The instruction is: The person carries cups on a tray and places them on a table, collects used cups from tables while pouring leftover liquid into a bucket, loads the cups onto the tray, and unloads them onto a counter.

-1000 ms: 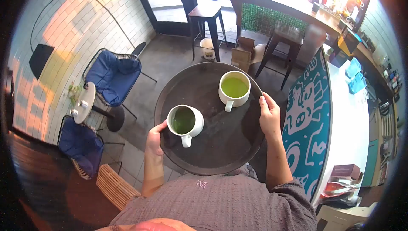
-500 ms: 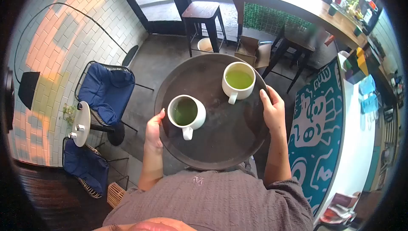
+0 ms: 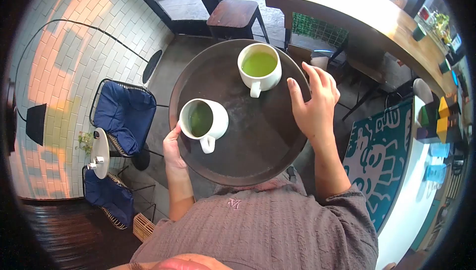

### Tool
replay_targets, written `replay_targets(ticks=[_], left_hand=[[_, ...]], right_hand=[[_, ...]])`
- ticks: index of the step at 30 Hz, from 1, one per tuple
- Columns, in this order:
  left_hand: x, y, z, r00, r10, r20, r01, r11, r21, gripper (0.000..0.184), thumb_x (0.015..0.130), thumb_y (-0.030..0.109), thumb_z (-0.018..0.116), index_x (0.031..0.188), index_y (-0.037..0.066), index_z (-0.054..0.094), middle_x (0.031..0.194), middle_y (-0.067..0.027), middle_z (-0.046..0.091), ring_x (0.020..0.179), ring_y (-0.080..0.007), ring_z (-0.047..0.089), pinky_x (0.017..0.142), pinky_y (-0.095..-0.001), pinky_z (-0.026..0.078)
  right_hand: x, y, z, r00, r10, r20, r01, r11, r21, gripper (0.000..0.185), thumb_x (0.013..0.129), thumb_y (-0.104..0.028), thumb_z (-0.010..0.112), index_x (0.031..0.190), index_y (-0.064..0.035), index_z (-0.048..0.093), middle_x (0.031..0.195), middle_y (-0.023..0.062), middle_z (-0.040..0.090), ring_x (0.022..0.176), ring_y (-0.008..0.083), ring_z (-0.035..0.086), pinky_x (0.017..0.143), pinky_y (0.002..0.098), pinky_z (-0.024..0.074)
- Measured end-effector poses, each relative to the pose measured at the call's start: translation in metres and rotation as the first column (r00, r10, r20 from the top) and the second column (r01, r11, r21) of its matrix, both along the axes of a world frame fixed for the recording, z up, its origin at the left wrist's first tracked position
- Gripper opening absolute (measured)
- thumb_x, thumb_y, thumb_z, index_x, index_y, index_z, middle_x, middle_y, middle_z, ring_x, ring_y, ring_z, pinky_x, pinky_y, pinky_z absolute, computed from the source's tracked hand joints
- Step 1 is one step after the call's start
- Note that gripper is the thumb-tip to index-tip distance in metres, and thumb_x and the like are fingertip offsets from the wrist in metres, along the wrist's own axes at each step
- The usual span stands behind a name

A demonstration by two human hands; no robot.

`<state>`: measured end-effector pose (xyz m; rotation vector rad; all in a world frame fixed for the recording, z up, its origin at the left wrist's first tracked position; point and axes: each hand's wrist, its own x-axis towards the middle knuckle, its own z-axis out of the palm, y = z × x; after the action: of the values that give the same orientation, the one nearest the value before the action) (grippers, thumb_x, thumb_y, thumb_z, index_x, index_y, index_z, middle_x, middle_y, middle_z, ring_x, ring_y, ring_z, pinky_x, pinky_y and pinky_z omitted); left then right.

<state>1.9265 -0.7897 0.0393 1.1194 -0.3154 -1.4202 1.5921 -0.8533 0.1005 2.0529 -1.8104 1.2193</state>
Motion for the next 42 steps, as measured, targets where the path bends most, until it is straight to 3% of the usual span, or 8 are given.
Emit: replay_targets(ticks=[2, 5, 10, 15, 25, 32, 38, 42], left_hand=[[-0.005, -0.022, 0.007, 1.0, 0.019, -0.025, -0.019, 1.0, 0.011, 0.03, 0.094, 0.025, 0.058, 0.112, 0.002, 0.062, 0.112, -0.0055, 0.063, 0.104, -0.016, 0.059, 0.093, -0.0319, 0.044], [-0.001, -0.06, 0.006, 0.998, 0.042, -0.036, -0.041, 0.999, 0.015, 0.03, 0.094, 0.025, 0.057, 0.112, 0.001, 0.062, 0.112, -0.0061, 0.063, 0.105, -0.0162, 0.059, 0.094, -0.0319, 0.044], [0.024, -0.123, -0.002, 0.996, 0.052, -0.072, -0.054, 0.998, -0.029, 0.032, 0.095, 0.024, 0.056, 0.114, -0.001, 0.06, 0.111, -0.0117, 0.065, 0.103, -0.022, 0.063, 0.092, -0.0356, 0.049], [0.066, -0.196, -0.01, 0.975, 0.002, -0.222, -0.01, 0.999, -0.034, 0.034, 0.095, 0.025, 0.054, 0.115, -0.002, 0.059, 0.111, -0.0142, 0.065, 0.101, -0.026, 0.065, 0.089, -0.0395, 0.053], [0.145, -0.312, -0.003, 0.942, -0.053, -0.33, 0.044, 0.998, -0.034, 0.036, 0.097, 0.025, 0.049, 0.118, -0.003, 0.058, 0.117, -0.0177, 0.063, 0.107, -0.0297, 0.063, 0.094, -0.0426, 0.05], [0.146, -0.338, 0.012, 0.982, 0.037, -0.185, -0.046, 0.998, -0.044, 0.035, 0.097, 0.024, 0.049, 0.118, -0.003, 0.057, 0.119, -0.0186, 0.062, 0.106, -0.03, 0.063, 0.093, -0.043, 0.05], [0.131, -0.335, -0.008, 0.916, 0.128, -0.381, -0.15, 0.988, -0.027, 0.036, 0.096, 0.023, 0.05, 0.119, -0.005, 0.057, 0.12, -0.0189, 0.062, 0.106, -0.0306, 0.063, 0.093, -0.0435, 0.05], [0.111, -0.333, -0.004, 0.931, 0.175, -0.321, -0.211, 0.974, -0.081, 0.036, 0.096, 0.021, 0.05, 0.12, -0.005, 0.056, 0.121, -0.0193, 0.061, 0.107, -0.0309, 0.062, 0.094, -0.0432, 0.05]], right_hand=[[0.014, -0.021, 0.014, 0.99, 0.091, 0.11, -0.083, 0.994, -0.074, 0.031, 0.083, -0.015, 0.07, 0.111, -0.0029, 0.062, 0.089, 0.0112, 0.065, 0.08, 0.0208, 0.062, 0.074, 0.0334, 0.0475], [0.036, -0.057, 0.009, 0.681, 0.209, 0.702, -0.476, 0.854, 0.208, 0.024, 0.089, -0.015, 0.067, 0.107, -0.0002, 0.062, 0.081, 0.0053, 0.064, 0.067, 0.0092, 0.061, 0.059, 0.0236, 0.0471], [0.075, -0.127, 0.004, 0.453, 0.062, 0.889, -0.734, 0.592, 0.333, 0.031, 0.095, -0.024, 0.061, 0.117, -0.0019, 0.058, 0.089, 0.0063, 0.067, 0.068, 0.0096, 0.063, 0.057, 0.0218, 0.0476], [0.127, -0.199, -0.003, 0.376, -0.043, 0.926, -0.811, 0.467, 0.351, 0.037, 0.1, -0.034, 0.05, 0.117, -0.0024, 0.059, 0.101, 0.0076, 0.066, 0.073, 0.0106, 0.064, 0.063, 0.0234, 0.0497], [0.194, -0.321, -0.013, 0.232, 0.011, 0.973, -0.761, 0.625, 0.174, 0.03, 0.101, -0.024, 0.05, 0.102, 0.0031, 0.063, 0.091, 0.0087, 0.067, 0.083, 0.0148, 0.065, 0.077, 0.0284, 0.0527], [0.172, -0.39, 0.025, 0.11, 0.111, 0.988, -0.853, 0.52, 0.037, 0.03, 0.101, -0.025, 0.049, 0.097, 0.0022, 0.06, 0.091, 0.0094, 0.066, 0.081, 0.0157, 0.064, 0.076, 0.0295, 0.0523], [0.126, -0.476, 0.049, 0.126, 0.152, 0.98, -0.844, 0.536, 0.025, 0.025, 0.097, -0.025, 0.052, 0.089, -0.001, 0.058, 0.089, 0.0105, 0.064, 0.079, 0.0156, 0.064, 0.075, 0.0283, 0.0524], [0.104, -0.536, 0.031, 0.21, 0.165, 0.964, -0.788, 0.612, 0.067, 0.028, 0.096, -0.027, 0.054, 0.092, -0.0001, 0.058, 0.089, 0.0123, 0.065, 0.08, 0.0169, 0.064, 0.076, 0.0298, 0.0523]])
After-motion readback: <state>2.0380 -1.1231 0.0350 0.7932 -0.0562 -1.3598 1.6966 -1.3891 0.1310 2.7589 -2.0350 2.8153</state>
